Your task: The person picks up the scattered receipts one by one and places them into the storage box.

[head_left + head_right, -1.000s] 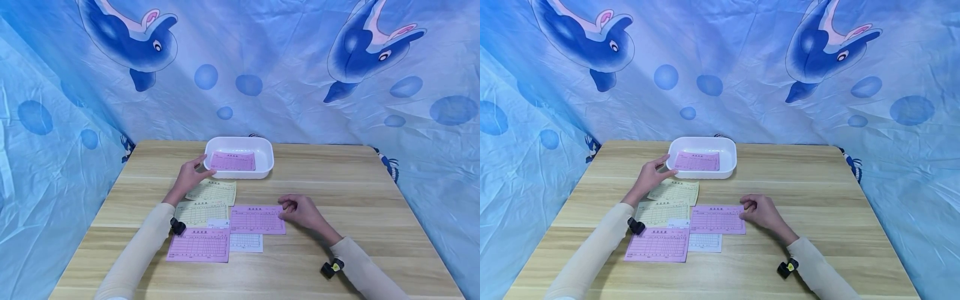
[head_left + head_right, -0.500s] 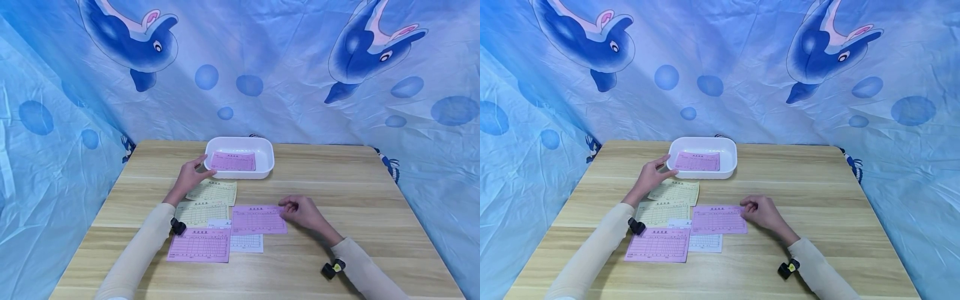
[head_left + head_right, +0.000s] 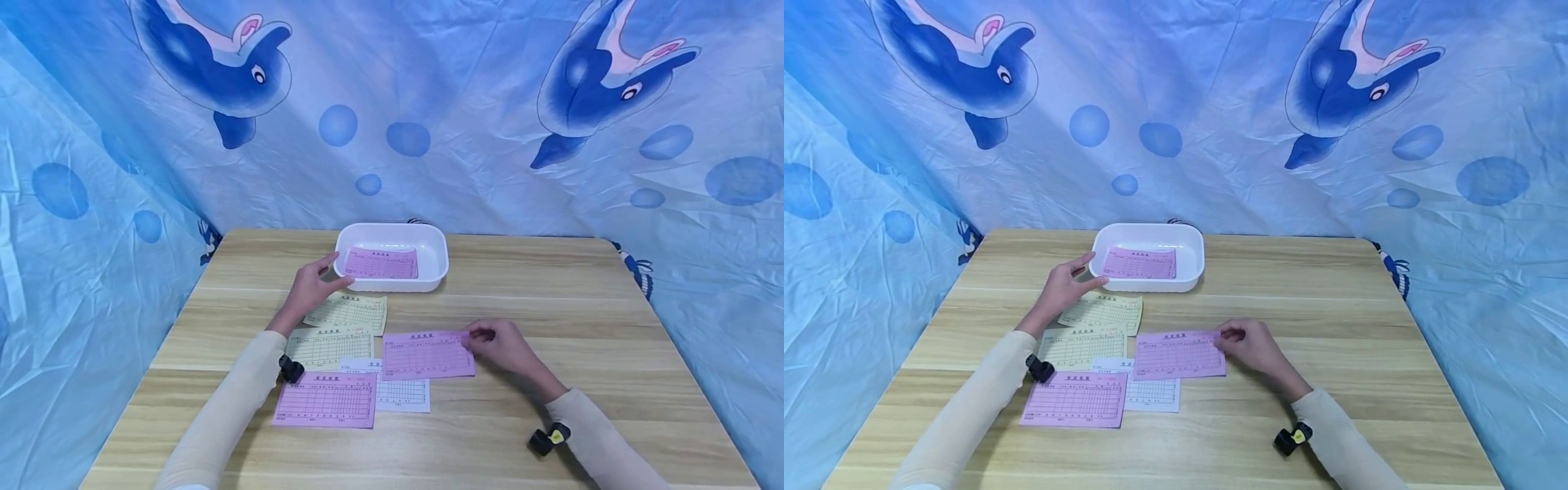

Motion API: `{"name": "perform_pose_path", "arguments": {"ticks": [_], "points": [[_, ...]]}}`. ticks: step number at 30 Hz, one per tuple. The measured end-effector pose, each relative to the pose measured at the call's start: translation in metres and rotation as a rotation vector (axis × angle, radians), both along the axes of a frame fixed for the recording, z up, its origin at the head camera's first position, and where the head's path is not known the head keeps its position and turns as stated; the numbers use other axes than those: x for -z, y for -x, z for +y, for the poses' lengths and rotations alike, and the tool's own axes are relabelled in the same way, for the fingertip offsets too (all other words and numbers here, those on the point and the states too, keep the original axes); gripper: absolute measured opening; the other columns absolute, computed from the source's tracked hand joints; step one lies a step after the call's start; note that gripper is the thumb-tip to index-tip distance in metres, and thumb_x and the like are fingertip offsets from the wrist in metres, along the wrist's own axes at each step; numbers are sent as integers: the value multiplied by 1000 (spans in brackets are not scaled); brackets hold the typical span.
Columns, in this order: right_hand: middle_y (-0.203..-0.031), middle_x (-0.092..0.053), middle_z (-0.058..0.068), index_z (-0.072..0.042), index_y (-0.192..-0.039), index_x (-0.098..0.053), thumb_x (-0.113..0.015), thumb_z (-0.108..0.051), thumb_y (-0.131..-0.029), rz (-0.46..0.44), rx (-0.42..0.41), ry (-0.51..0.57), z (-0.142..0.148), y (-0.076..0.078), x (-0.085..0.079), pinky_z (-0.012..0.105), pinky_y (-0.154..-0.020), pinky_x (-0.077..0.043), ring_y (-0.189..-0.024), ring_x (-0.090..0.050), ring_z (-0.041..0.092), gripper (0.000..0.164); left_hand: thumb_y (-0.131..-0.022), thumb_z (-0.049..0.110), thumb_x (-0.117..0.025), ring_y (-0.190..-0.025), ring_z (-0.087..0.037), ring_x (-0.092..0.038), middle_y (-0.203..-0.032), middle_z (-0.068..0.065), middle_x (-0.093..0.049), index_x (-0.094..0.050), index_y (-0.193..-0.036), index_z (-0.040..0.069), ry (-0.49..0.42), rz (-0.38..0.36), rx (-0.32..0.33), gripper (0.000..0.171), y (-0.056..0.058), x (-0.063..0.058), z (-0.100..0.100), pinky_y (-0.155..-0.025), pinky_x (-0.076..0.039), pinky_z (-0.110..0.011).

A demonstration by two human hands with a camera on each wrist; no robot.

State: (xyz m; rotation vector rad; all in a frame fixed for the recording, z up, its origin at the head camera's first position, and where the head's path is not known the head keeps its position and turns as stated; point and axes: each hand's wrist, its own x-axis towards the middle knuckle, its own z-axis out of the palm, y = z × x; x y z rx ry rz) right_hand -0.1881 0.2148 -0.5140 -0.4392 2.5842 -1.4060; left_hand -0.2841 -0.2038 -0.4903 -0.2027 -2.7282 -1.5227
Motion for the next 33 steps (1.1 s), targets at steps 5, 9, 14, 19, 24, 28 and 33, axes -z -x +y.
{"name": "perform_pose_path", "arguments": {"ticks": [5,9,14,19,24,28,33], "points": [[-94,-75,4,-7,-104,-78,-80,-13,-89,-84,57,35,3,0,-4,27,-70,-59,-84,-70,17,17,-82,49,-84,-144,-38,-42,-160,-8,-42,-47,-153,10,-1,1,3,89,0,0,0,-109,-46,-52],[-95,-75,5,-6,-106,-77,-80,-17,-89,-122,85,51,4,1,-9,27,-69,-58,-85,-70,20,20,-82,49,-84,-145,-37,-42,-160,-8,-42,-47,-153,11,-3,1,2,89,0,0,0,-108,-47,-51],[-94,-75,6,-3,-106,-75,-80,-17,-89,-97,68,64,5,3,-15,27,-71,-59,-84,-70,20,23,-81,52,-84,-144,-38,-42,-160,-9,-42,-47,-153,11,3,-3,0,91,0,0,0,-112,-43,-52],[-92,-75,6,-3,-105,-76,-80,-17,-90,-74,41,89,7,7,-18,29,-70,-60,-82,-71,20,21,-81,51,-84,-145,-36,-42,-160,-8,-42,-47,-153,10,5,3,-1,90,0,1,-1,-113,-42,-52],[-93,-75,7,-4,-104,-76,-79,-19,-91,-74,55,95,6,11,-26,29,-72,-60,-82,-71,19,21,-82,51,-84,-144,-36,-43,-160,-7,-42,-48,-153,11,4,7,-2,89,0,2,-1,-113,-41,-52],[-93,-75,7,-3,-105,-76,-79,-19,-91,-49,63,76,5,14,-33,28,-72,-58,-82,-70,16,21,-81,51,-84,-144,-36,-44,-159,-9,-44,-48,-153,11,9,9,0,90,-1,2,-1,-113,-42,-52],[-92,-75,8,-2,-104,-76,-78,-19,-92,-25,94,84,3,19,-42,24,-69,-56,-80,-69,14,21,-82,52,-83,-142,-39,-45,-157,-13,-45,-47,-153,10,23,7,-6,90,-1,0,0,-112,-42,-53]]}}
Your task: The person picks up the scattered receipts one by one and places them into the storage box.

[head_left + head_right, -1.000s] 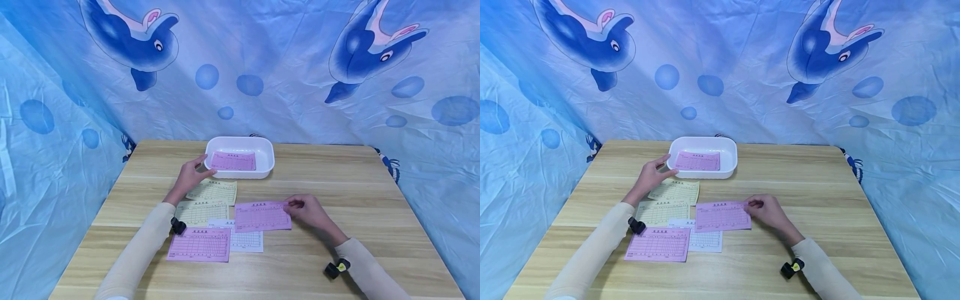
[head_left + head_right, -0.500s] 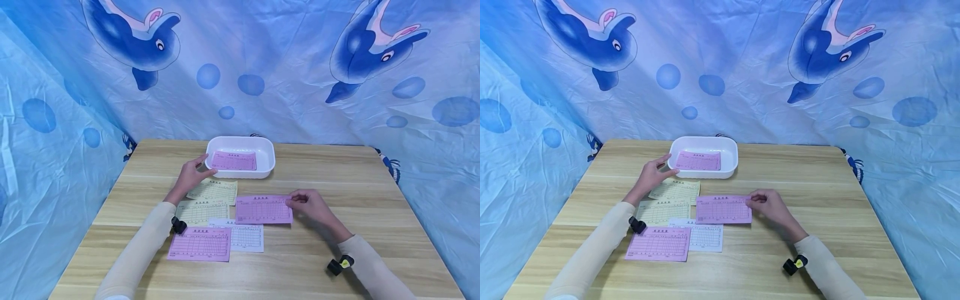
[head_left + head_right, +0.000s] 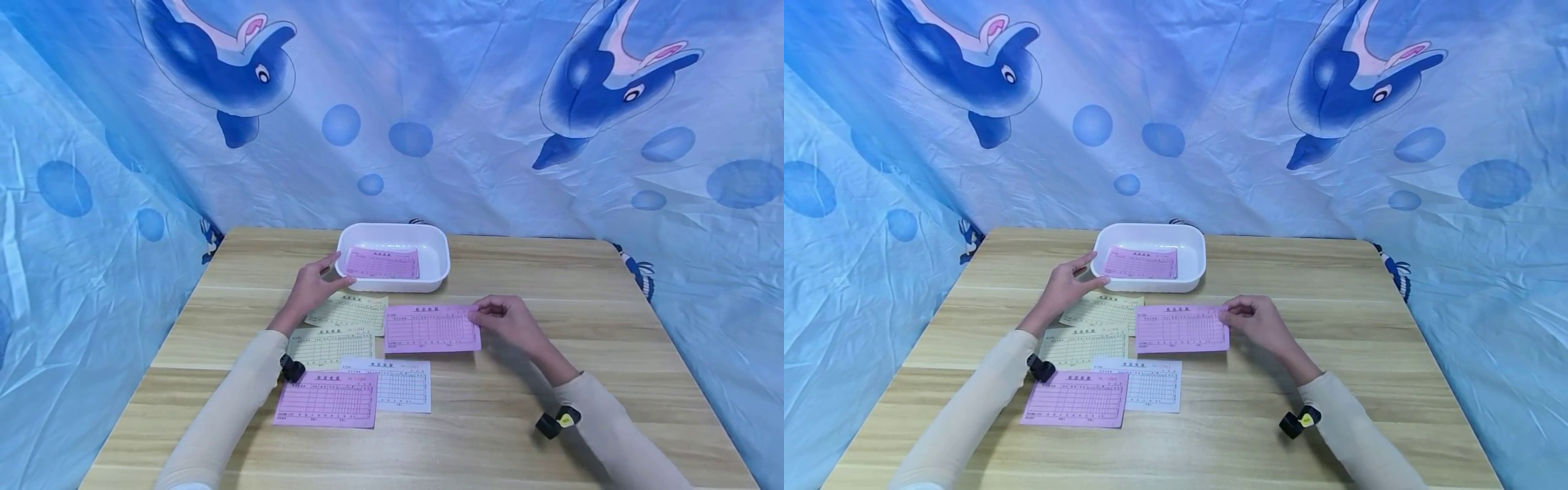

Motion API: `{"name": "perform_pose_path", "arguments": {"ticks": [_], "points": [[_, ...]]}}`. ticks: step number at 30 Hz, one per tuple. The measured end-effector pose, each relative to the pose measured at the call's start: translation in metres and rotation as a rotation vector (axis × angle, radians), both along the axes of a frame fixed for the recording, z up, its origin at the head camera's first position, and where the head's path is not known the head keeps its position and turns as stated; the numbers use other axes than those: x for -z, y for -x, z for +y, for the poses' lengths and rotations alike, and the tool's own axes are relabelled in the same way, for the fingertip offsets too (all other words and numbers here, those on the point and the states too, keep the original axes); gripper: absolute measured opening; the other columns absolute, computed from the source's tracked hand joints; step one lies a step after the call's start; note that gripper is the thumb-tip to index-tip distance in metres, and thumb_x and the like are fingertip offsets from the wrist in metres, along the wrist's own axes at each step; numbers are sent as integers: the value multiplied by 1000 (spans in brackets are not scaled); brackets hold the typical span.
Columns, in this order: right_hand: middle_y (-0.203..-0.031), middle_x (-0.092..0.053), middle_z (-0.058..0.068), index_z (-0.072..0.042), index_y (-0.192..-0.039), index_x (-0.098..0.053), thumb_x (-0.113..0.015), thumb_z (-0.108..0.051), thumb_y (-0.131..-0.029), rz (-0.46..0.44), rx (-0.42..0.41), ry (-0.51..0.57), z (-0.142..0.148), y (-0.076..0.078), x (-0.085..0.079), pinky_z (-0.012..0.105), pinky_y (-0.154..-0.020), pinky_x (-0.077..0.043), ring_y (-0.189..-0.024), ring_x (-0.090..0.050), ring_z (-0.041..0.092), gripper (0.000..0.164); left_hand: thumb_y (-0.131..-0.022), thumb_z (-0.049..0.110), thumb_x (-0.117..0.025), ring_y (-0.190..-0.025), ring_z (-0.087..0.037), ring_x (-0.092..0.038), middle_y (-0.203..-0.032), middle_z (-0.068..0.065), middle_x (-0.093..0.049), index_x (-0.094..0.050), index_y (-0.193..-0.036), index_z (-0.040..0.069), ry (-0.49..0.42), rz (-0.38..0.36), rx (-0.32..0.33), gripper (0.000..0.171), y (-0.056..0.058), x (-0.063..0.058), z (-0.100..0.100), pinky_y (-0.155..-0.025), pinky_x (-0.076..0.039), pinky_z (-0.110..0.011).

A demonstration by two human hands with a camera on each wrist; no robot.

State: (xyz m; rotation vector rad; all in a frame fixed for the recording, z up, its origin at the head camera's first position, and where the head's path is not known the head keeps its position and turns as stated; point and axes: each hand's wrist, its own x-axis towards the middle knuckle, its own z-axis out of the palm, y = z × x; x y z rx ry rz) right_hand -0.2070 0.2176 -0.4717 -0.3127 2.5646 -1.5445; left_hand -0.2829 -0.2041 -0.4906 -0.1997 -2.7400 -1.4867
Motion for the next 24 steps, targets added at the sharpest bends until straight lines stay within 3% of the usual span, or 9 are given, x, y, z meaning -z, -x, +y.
{"name": "perform_pose_path", "arguments": {"ticks": [6,13,16,24], "points": [[-98,-75,13,1,-108,-75,-77,-17,-93,-16,28,50,-4,6,-15,25,-71,-60,-84,-70,16,24,-82,50,-84,-143,-39,-43,-159,-10,-43,-47,-153,11,-2,-16,-5,89,0,-1,0,-114,-40,-52],[-100,-75,17,4,-108,-73,-77,-14,-93,-10,63,78,-10,17,-29,41,-78,-62,-84,-72,15,23,-81,52,-84,-143,-38,-44,-159,-11,-44,-47,-153,10,-10,-10,2,91,0,0,0,-113,-41,-52],[-103,-74,17,3,-110,-72,-76,-16,-94,2,75,68,-12,21,-36,42,-80,-62,-85,-72,15,25,-80,54,-84,-144,-38,-43,-159,-10,-43,-46,-154,12,-12,-23,1,92,0,-1,1,-114,-41,-52],[-107,-72,15,-1,-114,-73,-75,-21,-95,-18,119,59,-18,38,-50,26,-75,-61,-91,-70,20,27,-79,55,-84,-145,-38,-42,-159,-10,-43,-46,-154,13,-20,-32,3,94,-1,-2,1,-113,-42,-53]]}}
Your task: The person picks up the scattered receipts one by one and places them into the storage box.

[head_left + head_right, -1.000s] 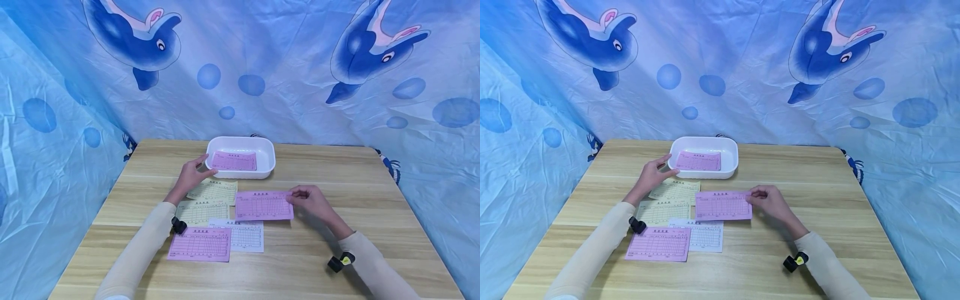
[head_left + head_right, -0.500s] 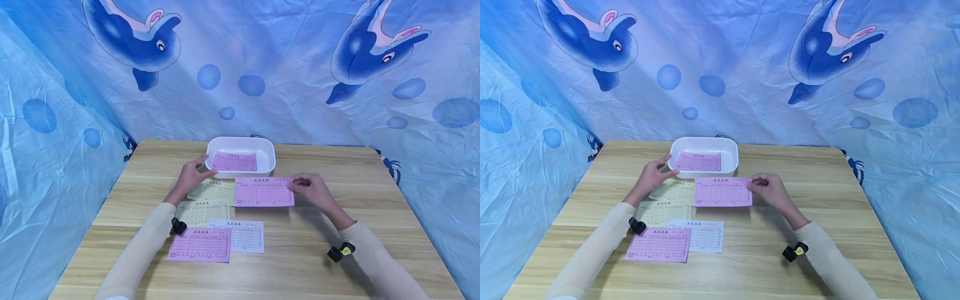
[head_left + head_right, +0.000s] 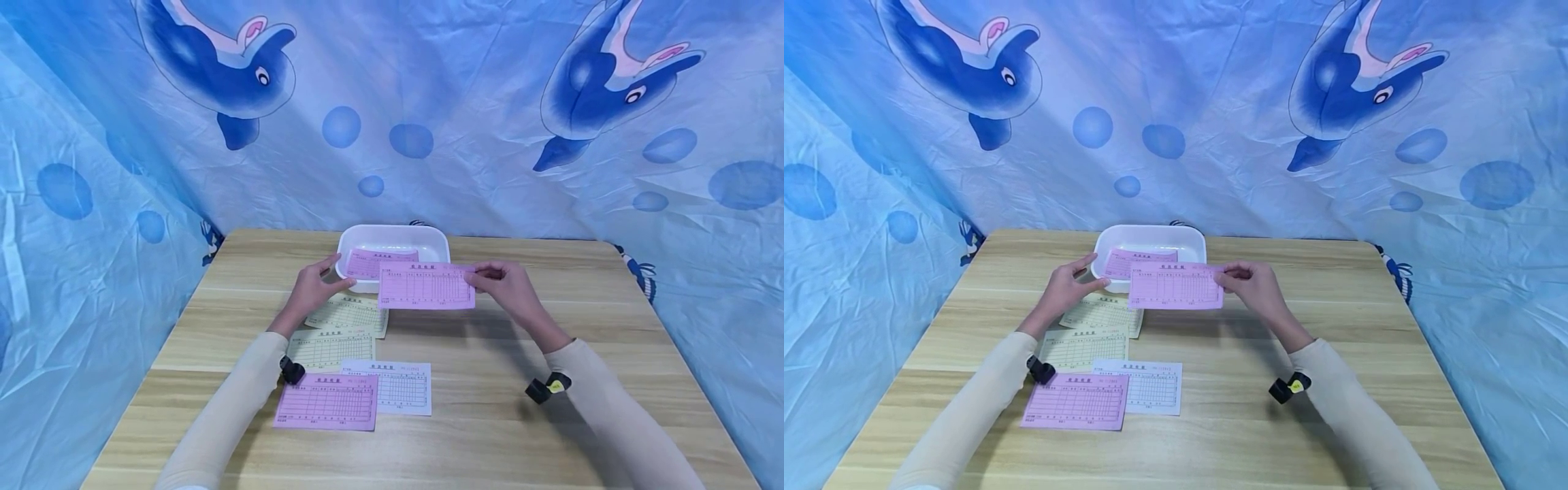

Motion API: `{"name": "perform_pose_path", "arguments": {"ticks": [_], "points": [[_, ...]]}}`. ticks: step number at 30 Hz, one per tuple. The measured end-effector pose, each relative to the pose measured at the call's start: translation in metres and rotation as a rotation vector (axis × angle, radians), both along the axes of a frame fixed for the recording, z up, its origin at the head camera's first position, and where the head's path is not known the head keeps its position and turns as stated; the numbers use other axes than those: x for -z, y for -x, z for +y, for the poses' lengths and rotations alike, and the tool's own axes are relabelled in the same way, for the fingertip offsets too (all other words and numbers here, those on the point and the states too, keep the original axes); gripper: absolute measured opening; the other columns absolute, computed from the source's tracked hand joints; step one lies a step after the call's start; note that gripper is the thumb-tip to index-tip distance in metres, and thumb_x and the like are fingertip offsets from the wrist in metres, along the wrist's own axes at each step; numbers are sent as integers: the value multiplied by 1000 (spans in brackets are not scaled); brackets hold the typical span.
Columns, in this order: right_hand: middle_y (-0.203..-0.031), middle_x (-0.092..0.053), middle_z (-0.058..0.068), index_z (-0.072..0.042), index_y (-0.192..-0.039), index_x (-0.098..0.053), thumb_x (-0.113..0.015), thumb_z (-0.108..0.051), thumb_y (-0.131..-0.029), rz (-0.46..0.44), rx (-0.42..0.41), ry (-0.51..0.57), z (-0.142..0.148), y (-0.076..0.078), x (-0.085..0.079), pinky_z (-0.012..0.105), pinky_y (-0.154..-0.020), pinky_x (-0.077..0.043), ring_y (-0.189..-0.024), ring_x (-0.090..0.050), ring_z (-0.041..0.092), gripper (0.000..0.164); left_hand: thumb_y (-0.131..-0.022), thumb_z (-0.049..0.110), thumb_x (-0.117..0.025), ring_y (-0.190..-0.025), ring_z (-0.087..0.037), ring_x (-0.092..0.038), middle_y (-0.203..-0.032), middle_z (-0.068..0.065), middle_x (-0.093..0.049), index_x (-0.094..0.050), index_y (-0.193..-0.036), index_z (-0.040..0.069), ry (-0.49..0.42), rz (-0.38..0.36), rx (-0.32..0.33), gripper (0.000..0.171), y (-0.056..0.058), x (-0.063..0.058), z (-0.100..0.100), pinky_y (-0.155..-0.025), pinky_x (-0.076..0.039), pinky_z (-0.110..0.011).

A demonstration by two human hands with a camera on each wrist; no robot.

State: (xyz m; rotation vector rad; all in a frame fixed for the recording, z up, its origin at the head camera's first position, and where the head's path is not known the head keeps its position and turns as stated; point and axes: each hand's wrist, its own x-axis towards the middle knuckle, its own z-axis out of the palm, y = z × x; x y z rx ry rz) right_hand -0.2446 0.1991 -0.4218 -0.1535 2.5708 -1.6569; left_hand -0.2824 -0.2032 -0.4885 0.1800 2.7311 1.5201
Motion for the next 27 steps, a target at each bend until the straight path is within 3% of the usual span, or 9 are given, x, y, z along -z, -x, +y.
{"name": "perform_pose_path", "arguments": {"ticks": [9,16,22,27], "points": [[-109,-71,17,2,-116,-73,-74,-19,-96,73,16,73,-7,26,-12,23,-77,-60,-90,-70,16,28,-80,55,-84,-142,-39,-45,-159,-13,-43,-46,-154,14,8,1,-8,92,1,1,0,-112,-43,-52],[-107,-69,14,4,-118,-72,-75,-17,-95,62,34,140,-14,50,-15,23,-77,-60,-88,-68,13,31,-80,54,-84,-141,-40,-46,-159,-11,-43,-47,-153,13,8,23,-2,91,1,3,-1,-111,-45,-50],[-103,-72,11,4,-118,-73,-77,-16,-93,58,42,174,-23,70,-12,21,-75,-59,-88,-69,15,32,-80,55,-83,-141,-39,-47,-159,-9,-43,-48,-153,12,6,40,3,92,2,5,-3,-109,-47,-50],[-98,-74,9,5,-115,-73,-78,-12,-92,51,48,185,-29,85,-6,21,-74,-60,-84,-70,13,29,-78,57,-83,-141,-40,-47,-159,-11,-43,-48,-153,14,12,34,3,93,2,5,-2,-100,-52,-48]]}}
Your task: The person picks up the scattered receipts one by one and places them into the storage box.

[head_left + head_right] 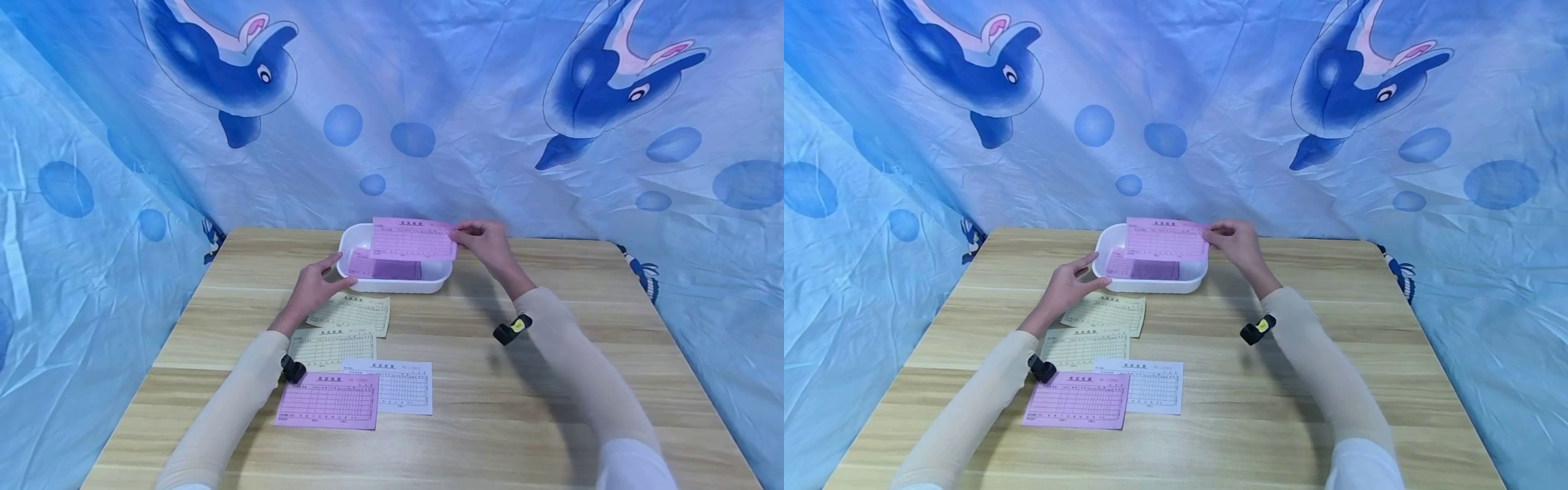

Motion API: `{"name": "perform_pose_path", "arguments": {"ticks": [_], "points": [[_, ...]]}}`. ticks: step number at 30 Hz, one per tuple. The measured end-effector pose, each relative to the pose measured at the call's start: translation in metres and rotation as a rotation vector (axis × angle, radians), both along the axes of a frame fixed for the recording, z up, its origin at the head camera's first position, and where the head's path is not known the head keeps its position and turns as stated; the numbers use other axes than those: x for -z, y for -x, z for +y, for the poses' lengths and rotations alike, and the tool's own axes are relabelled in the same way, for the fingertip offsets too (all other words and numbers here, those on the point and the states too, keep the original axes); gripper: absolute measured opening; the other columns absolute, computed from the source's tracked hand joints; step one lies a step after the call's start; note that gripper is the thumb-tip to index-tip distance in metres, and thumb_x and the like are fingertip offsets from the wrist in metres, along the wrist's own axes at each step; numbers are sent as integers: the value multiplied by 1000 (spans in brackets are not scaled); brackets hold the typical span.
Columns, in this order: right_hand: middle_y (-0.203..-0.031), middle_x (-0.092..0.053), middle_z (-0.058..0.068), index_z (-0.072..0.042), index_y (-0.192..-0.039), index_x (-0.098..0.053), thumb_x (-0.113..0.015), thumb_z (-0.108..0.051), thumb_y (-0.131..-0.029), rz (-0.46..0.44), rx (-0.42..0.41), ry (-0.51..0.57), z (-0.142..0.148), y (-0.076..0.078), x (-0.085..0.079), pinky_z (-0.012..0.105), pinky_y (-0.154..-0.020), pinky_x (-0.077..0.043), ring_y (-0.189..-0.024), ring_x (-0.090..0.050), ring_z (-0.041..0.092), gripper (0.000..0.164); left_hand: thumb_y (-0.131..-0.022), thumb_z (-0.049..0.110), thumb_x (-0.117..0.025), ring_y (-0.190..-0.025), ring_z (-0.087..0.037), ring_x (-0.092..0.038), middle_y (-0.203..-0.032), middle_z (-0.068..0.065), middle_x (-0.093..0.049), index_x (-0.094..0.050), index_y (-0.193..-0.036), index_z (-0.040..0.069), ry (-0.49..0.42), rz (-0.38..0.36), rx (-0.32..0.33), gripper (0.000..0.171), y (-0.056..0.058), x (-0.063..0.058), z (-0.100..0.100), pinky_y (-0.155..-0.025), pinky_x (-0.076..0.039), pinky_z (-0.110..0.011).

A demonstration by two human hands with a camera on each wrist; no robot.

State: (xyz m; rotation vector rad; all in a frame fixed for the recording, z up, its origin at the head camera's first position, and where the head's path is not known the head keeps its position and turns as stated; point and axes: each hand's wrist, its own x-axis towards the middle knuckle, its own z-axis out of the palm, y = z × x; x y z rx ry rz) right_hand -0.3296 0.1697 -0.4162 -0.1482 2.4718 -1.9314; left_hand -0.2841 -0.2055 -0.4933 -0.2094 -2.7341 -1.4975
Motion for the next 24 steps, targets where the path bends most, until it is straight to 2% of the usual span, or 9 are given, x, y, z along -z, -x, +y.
{"name": "perform_pose_path", "arguments": {"ticks": [7,11,13,17,23,24], "points": [[-102,-74,19,8,-114,-72,-78,-10,-91,0,-28,-27,-10,17,10,23,-73,-60,-79,-70,10,29,-79,55,-84,-140,-40,-47,-157,-14,-44,-48,-153,13,12,2,-6,93,0,-1,0,-87,-54,-40],[-108,-73,24,8,-113,-72,-79,-10,-91,-21,-31,-32,-18,26,15,27,-78,-61,-81,-70,10,30,-80,54,-84,-139,-39,-49,-157,-14,-45,-48,-153,12,15,11,-3,91,0,-1,0,-74,-52,-37],[-108,-73,24,7,-112,-72,-79,-10,-91,-33,-29,-51,-22,28,16,34,-83,-62,-82,-70,11,29,-81,52,-84,-139,-39,-49,-157,-14,-45,-48,-152,12,14,14,-2,90,0,-1,0,-69,-51,-37],[-106,-74,21,6,-113,-72,-78,-10,-92,-61,-20,-114,-31,33,17,43,-88,-60,-85,-72,17,27,-82,50,-84,-139,-39,-49,-157,-14,-45,-49,-152,12,9,14,-2,87,1,-1,1,-70,-51,-36],[-101,-76,19,2,-107,-75,-78,-12,-92,-9,-19,-230,-45,33,23,42,-81,-62,-86,-74,26,22,-83,46,-85,-136,-39,-51,-155,-17,-47,-49,-152,12,10,17,-4,86,0,-2,0,-56,-45,-31],[-100,-76,19,2,-107,-75,-78,-12,-92,3,-20,-247,-47,33,24,40,-79,-62,-85,-75,26,21,-82,47,-85,-131,-41,-55,-155,-17,-47,-49,-152,12,9,15,-5,86,0,-2,0,-55,-44,-30]]}}
